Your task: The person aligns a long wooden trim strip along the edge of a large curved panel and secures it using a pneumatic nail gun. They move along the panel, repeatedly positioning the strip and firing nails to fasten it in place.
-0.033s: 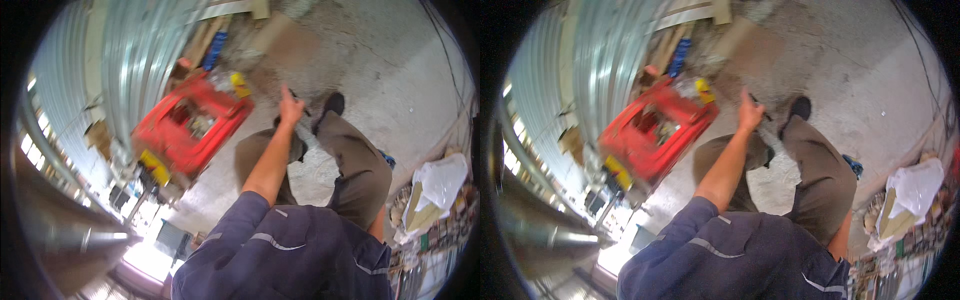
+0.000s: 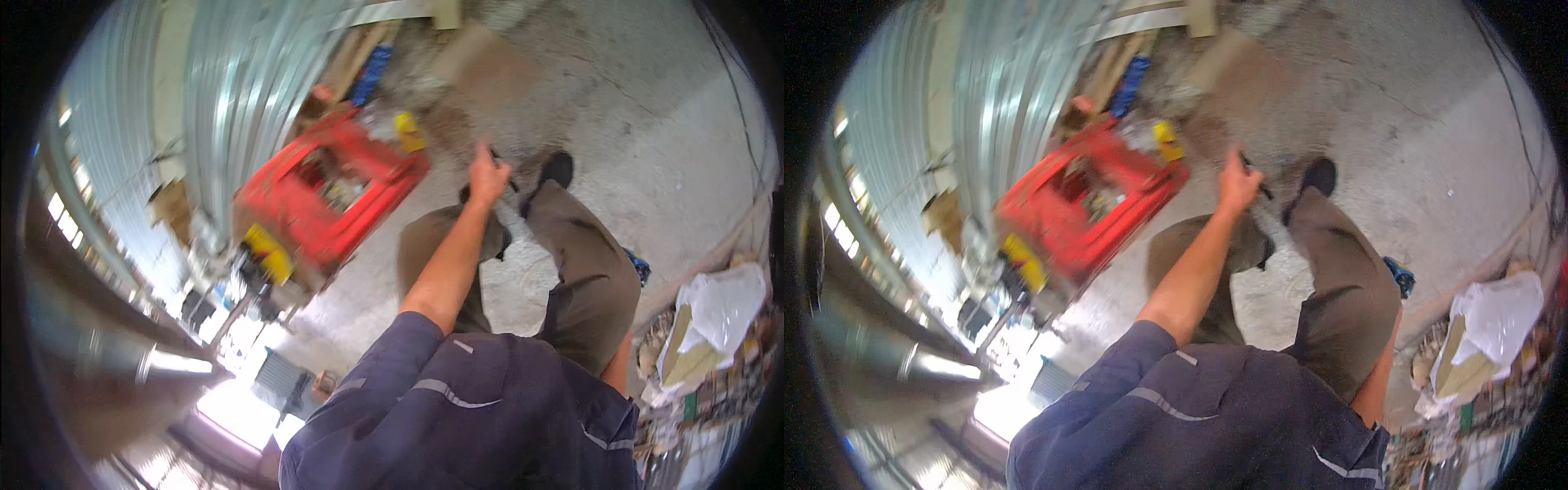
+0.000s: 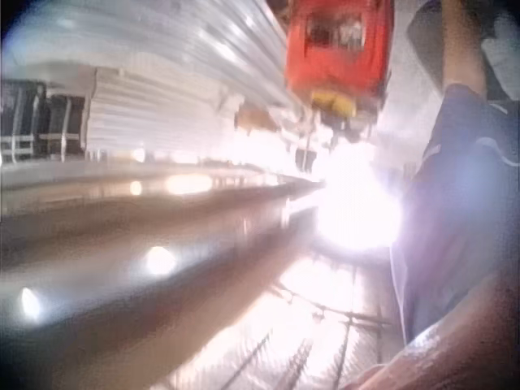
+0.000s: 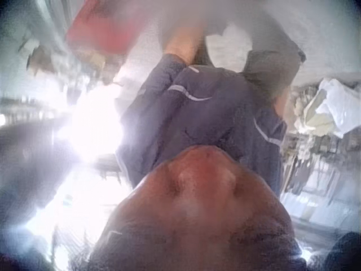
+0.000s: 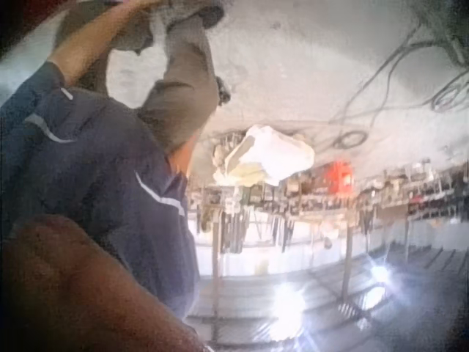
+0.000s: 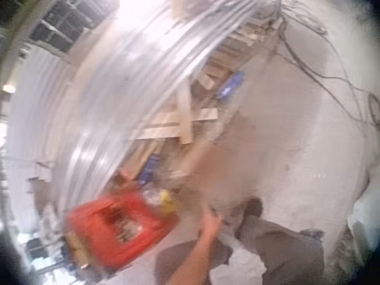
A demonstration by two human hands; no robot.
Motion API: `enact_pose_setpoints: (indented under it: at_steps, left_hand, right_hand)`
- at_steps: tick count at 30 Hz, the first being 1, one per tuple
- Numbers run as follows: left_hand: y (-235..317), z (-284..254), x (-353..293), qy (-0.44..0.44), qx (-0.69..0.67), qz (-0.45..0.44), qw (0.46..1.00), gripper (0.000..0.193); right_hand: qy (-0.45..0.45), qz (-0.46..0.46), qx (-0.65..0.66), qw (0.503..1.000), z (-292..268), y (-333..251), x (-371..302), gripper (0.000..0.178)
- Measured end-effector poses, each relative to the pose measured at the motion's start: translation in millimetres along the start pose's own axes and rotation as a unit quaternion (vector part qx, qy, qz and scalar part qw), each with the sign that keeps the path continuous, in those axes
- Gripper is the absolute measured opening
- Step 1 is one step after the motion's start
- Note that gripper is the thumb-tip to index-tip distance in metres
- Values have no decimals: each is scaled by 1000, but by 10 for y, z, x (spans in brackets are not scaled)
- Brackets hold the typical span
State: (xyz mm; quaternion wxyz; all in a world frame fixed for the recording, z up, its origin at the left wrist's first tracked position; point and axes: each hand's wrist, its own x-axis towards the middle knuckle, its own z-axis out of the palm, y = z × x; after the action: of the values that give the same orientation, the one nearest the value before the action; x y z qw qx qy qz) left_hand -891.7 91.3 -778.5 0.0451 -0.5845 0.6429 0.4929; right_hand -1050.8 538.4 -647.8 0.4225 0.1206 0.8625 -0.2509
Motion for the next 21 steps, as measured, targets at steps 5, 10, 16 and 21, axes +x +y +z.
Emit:
enact_pose_setpoints:
  at_steps: [5,10,16,21]
  left_hand:
    - [844,-1214,-1204,5,-67,12,998,66]
    - [1115,-2305,-2413,0,-36,27,999,67]
    - [929,-3331,-3541,10,-6,-16,1000,83]
    - [586,-3766,-4083,94,-80,-103,987,85]
  right_hand:
    - [-29,-35,27,999,-221,-363,-591,36]
    - [-49,12,58,997,-563,-993,-1450,21]
    - [-104,-34,9,994,-869,-1715,-1983,27]
    - [-151,-103,-78,980,-979,-2297,-2243,25]
